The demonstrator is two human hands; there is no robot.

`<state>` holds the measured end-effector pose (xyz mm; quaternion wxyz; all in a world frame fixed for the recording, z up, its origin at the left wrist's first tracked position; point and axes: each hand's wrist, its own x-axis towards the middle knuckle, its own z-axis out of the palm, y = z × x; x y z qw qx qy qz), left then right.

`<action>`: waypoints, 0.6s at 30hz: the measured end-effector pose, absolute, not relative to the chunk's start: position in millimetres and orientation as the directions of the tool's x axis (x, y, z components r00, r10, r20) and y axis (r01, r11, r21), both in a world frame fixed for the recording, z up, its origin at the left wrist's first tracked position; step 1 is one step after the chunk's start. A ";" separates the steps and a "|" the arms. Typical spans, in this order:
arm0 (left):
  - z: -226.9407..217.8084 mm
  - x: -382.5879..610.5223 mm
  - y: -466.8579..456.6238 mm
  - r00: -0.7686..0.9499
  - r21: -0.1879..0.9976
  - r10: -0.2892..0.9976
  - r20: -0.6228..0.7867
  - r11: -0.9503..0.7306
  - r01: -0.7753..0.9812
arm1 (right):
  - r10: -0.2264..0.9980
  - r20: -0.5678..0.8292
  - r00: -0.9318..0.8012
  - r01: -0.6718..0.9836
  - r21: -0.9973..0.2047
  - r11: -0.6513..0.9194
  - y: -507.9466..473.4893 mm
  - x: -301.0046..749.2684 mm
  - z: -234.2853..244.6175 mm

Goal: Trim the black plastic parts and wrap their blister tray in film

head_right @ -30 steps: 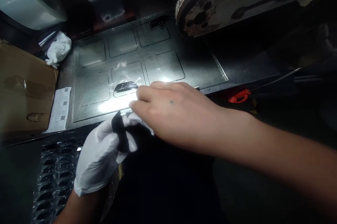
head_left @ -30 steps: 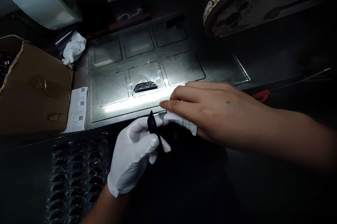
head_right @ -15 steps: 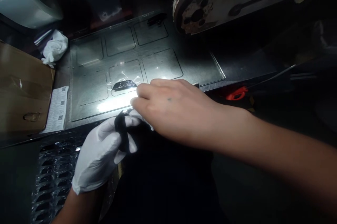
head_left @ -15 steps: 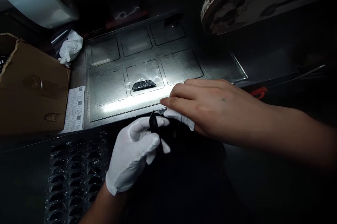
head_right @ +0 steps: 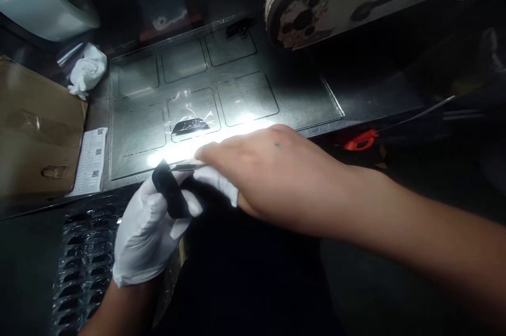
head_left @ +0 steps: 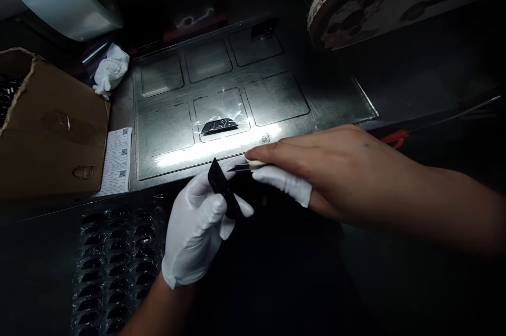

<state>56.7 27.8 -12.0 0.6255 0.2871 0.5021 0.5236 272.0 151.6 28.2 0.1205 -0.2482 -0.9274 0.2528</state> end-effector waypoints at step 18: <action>-10.0 56.6 25.8 -0.116 0.880 0.913 -0.390 0.333 -0.338 | 0.493 -0.044 -0.869 0.470 -0.384 0.795 146.2 256.1 37.9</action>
